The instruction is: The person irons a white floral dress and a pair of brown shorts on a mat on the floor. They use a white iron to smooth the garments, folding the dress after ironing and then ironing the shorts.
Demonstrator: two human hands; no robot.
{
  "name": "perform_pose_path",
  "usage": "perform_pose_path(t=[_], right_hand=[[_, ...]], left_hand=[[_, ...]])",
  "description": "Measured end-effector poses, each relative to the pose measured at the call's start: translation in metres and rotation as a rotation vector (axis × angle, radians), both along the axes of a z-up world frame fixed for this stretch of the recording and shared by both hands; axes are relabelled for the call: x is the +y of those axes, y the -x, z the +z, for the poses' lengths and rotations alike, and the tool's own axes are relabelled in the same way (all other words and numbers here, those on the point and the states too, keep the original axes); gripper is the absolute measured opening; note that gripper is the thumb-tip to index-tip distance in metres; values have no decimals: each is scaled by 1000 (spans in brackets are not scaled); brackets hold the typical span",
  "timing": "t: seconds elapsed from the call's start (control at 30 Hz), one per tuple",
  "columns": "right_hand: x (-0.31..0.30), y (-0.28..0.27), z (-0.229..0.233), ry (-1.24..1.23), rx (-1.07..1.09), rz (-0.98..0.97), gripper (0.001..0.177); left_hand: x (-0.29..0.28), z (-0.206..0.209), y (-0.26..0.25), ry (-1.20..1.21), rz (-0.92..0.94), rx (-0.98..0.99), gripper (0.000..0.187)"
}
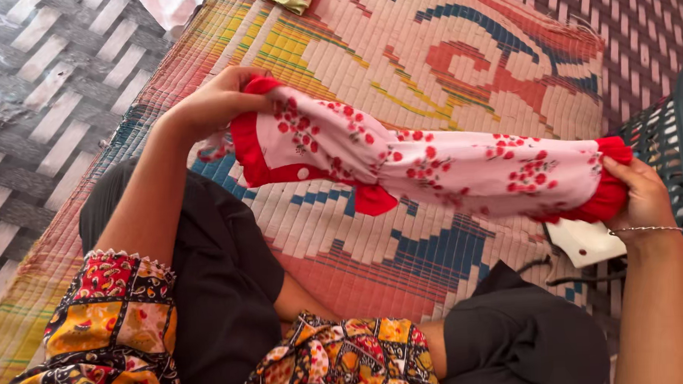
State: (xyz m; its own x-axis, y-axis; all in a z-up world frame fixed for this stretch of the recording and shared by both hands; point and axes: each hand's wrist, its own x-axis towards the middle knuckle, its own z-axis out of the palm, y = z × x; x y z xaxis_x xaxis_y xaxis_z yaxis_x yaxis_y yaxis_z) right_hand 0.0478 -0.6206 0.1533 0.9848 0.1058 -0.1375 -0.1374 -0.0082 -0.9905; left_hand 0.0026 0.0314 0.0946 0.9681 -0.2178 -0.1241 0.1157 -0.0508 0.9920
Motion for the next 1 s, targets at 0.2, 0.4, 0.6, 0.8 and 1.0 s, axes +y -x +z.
perform_pose_path(t=[0.2, 0.4, 0.6, 0.8, 1.0], right_hand=[[-14, -6, -66, 303, 25, -194, 35], [-21, -13, -198, 178, 682, -76, 83], [-21, 14, -184, 440, 645, -11, 60], [-14, 9, -184, 378, 250, -29, 38], [-23, -1, -246, 639, -34, 3, 36]], left_hand=[[-17, -51, 5, -148, 37, 189, 42], [9, -172, -35, -461, -69, 411, 38], [-17, -152, -27, -751, -257, 640, 54], [1, -94, -8, -422, -54, 623, 37], [17, -61, 16, -283, 135, 456, 29]])
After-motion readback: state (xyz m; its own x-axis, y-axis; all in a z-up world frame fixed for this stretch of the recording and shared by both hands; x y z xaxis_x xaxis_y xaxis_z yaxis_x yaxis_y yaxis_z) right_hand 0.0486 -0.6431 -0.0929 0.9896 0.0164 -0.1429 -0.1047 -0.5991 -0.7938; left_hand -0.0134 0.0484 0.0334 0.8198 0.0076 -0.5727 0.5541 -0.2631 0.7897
